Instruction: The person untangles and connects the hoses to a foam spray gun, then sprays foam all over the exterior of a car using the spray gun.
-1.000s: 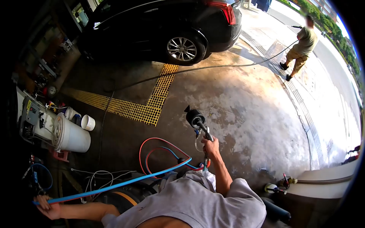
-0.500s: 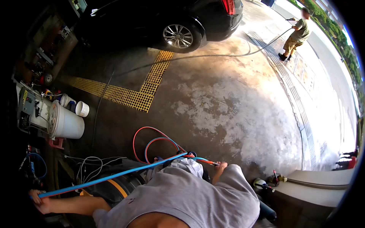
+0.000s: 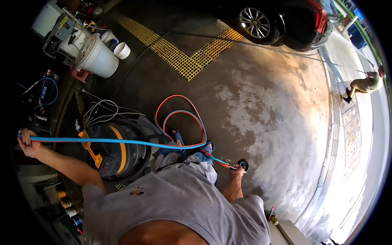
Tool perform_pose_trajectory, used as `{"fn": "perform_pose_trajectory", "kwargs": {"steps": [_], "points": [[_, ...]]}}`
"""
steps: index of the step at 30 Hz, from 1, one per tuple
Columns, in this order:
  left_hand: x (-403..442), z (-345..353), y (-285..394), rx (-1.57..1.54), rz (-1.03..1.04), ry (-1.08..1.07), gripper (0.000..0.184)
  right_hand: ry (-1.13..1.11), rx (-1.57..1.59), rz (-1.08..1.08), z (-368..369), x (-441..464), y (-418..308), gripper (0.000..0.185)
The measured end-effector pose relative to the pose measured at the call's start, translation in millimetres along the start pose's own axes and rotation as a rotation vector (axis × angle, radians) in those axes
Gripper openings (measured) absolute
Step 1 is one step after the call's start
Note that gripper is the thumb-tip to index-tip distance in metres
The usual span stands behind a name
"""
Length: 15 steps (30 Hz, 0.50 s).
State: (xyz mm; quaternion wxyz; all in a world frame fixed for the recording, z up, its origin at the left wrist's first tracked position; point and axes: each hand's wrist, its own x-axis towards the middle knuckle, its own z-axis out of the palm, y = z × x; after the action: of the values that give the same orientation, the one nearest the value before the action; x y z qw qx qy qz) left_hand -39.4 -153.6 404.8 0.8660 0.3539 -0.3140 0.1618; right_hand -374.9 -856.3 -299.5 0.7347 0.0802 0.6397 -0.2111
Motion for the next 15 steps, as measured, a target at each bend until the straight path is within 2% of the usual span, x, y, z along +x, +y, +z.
{"fn": "perform_pose_trajectory", "kwargs": {"steps": [6, 8, 10, 15], "points": [[-19.7, -4.7, 7.7, -0.072, 0.003, -0.004, 0.023, -0.211, -0.255, -0.23, 65.5, -30.4, -22.9, 0.022], [-16.9, -10.9, 5.8, -0.082, 0.016, 0.011, 0.024, -0.256, -0.337, -0.291, 68.5, -56.8, -11.5, 0.02], [-18.6, -5.8, -4.8, -0.097, 0.042, 0.019, 0.023, -0.051, -0.367, -0.353, 69.1, -59.6, -0.8, 0.018], [-29.4, -16.1, -13.5, -0.104, 0.109, -0.023, 0.023, -0.198, -0.228, -0.307, 25.6, -64.6, 23.5, 0.014]]}}
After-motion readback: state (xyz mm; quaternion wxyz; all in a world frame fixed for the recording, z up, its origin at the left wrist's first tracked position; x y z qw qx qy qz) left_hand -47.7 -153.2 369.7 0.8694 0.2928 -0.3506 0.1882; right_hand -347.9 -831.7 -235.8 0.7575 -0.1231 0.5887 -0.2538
